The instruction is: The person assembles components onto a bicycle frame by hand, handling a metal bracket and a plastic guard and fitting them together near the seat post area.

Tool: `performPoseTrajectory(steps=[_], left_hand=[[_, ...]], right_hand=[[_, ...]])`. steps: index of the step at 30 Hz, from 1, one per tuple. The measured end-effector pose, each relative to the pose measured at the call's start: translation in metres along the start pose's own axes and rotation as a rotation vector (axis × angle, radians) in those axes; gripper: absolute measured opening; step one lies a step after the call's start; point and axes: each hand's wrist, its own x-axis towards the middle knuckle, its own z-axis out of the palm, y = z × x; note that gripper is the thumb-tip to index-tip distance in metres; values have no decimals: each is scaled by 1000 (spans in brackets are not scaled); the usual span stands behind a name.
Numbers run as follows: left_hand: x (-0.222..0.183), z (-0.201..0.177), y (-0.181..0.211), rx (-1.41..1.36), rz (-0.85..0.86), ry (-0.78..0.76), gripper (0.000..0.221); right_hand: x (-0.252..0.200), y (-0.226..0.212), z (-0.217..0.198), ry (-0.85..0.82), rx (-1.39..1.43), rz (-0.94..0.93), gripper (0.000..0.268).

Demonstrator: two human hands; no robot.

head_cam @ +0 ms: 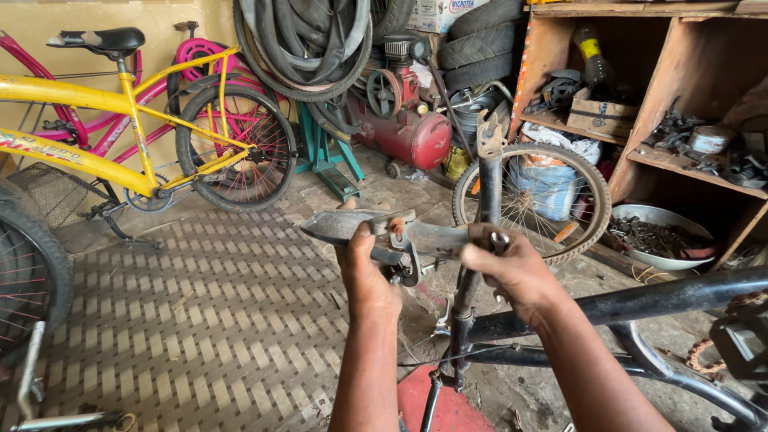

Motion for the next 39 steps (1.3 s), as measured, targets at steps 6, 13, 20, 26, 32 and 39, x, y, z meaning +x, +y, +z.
performPoseTrajectory(steps=[6,13,20,26,32,39], left_hand=[[14,-24,-17,-101,-39,203,68],[18,-36,-8,-86,-157,291,51],[27,-35,-10,-104,-322,441,56],[33,-45,-25,-214,-252,418,65],[30,-49,-42,-132,-282,508,69],[20,-38,-63,40,-450,345,80]], right_hand=[[15,48,7,28,558,405,62],[-12,143,27,-364,-684,431,35],[17,157,25,-247,-171,467,31],[33,90,25,-1,260,419,29],[23,72,40,-125,385,326,33],[20,43,56,91,19,62,22]])
